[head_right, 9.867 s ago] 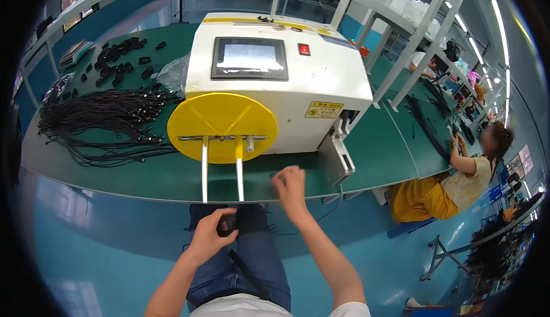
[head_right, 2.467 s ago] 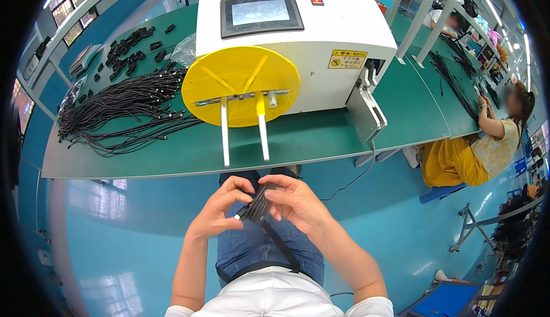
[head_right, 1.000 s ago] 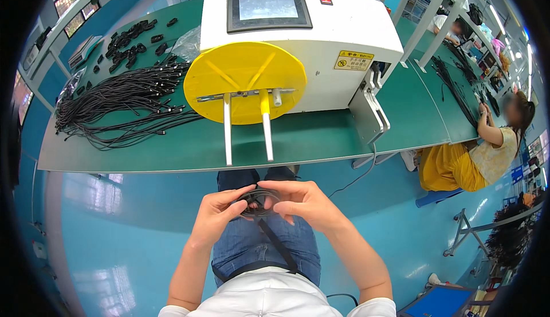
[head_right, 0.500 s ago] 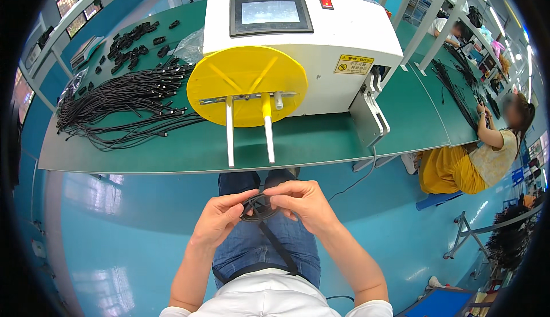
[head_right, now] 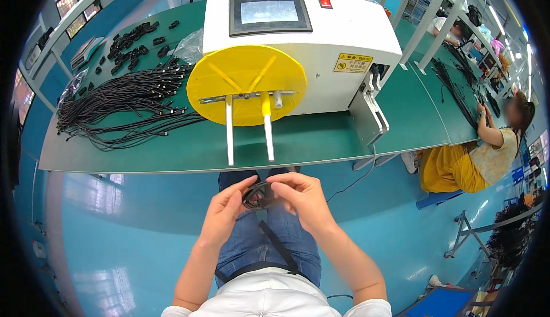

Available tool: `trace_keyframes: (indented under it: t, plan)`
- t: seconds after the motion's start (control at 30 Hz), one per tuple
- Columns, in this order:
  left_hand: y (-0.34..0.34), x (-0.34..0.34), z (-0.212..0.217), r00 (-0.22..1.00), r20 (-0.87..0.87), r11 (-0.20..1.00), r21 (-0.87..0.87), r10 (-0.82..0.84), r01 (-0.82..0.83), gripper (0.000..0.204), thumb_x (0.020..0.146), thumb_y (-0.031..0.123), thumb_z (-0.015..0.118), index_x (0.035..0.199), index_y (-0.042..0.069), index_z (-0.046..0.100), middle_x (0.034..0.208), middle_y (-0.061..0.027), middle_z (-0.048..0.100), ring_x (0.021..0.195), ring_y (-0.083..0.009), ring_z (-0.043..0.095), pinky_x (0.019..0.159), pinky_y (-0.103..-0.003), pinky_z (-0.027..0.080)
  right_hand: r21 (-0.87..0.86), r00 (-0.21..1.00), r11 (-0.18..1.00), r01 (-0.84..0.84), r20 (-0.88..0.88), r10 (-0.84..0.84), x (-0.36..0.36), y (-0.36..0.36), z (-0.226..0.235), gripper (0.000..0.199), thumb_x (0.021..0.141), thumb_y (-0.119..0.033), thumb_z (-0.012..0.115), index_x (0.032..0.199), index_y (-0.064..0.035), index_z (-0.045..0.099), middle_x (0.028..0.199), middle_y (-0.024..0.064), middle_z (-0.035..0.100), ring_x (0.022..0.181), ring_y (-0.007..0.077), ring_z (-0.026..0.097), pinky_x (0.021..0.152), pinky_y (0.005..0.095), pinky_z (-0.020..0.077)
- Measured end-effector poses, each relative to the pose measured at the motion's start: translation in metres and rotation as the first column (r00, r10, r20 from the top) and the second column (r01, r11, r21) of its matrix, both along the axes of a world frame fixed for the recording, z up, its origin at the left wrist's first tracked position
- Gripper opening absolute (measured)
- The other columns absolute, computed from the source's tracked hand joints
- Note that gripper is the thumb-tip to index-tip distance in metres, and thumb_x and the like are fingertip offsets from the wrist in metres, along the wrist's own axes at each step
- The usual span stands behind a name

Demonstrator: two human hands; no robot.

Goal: Manually wrap bundles of black wire onto a winding machine to create coils.

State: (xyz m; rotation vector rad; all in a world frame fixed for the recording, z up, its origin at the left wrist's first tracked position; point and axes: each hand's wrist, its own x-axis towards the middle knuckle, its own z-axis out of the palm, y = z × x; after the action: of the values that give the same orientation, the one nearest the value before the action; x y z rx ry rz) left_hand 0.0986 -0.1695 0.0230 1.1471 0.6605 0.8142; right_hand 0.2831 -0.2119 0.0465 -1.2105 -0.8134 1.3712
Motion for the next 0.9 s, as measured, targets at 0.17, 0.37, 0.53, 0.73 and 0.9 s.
trace_keyframes:
  t: [0.17,0.37,0.53,0.73,0.9]
  plan:
    - [0.003,-0.001,-0.005,0.968,0.243,0.962,-0.272,0.066,0.003,0.039,0.089,0.008,0.056,0.125,-0.004,0.049,0.110,-0.0116,0.060,0.101,-0.0173,0.058,0.084,-0.034,0.051,-0.016,0.975,0.999,0.033,-0.221,-0.035,0.006,0.001,-0.011,0.028,0.088,-0.005,0.057,0.116,-0.0020,0.059,0.082,0.0077,0.062,0.054,0.0079,0.052,0.046,0.0184,0.0377]
    - [0.001,0.001,-0.014,0.982,0.148,0.992,-0.073,0.117,-0.108,0.043,0.084,0.003,0.060,0.125,-0.003,0.048,0.110,-0.0143,0.060,0.101,-0.0198,0.059,0.082,-0.036,0.054,-0.058,0.905,0.990,0.127,-0.401,-0.140,-0.002,0.001,-0.002,0.041,0.088,-0.005,0.055,0.128,-0.0030,0.049,0.087,0.0101,0.063,0.054,0.0120,0.054,0.046,0.0201,0.0401]
    - [0.001,0.000,-0.011,0.975,0.202,0.977,-0.209,0.096,-0.053,0.043,0.085,0.003,0.060,0.125,-0.003,0.048,0.110,-0.0140,0.060,0.101,-0.0194,0.059,0.081,-0.035,0.054,0.003,0.870,0.998,-0.068,-0.489,0.061,0.007,-0.002,-0.014,0.050,0.086,-0.003,0.056,0.134,-0.0034,0.041,0.098,0.0113,0.063,0.057,0.0131,0.054,0.049,0.0218,0.0425]
    - [-0.001,0.002,-0.013,0.994,0.109,0.977,-0.210,0.004,0.019,0.042,0.088,0.007,0.057,0.127,-0.004,0.046,0.108,-0.0140,0.060,0.098,-0.0199,0.060,0.081,-0.035,0.054,0.036,0.837,0.998,-0.043,-0.544,0.056,0.011,-0.003,-0.028,0.044,0.085,-0.003,0.058,0.128,-0.0019,0.048,0.095,0.0122,0.065,0.052,0.0100,0.050,0.047,0.0204,0.0395]
    - [0.007,-0.001,-0.026,0.993,0.108,0.956,-0.280,-0.057,0.085,0.047,0.095,0.021,0.049,0.136,0.002,0.036,0.113,-0.0133,0.057,0.100,-0.0219,0.059,0.082,-0.038,0.054,-0.124,0.875,0.992,-0.034,-0.483,-0.031,0.003,0.003,-0.024,0.040,0.084,-0.004,0.059,0.123,-0.0017,0.052,0.092,0.0123,0.066,0.046,0.0084,0.046,0.045,0.0200,0.0374]
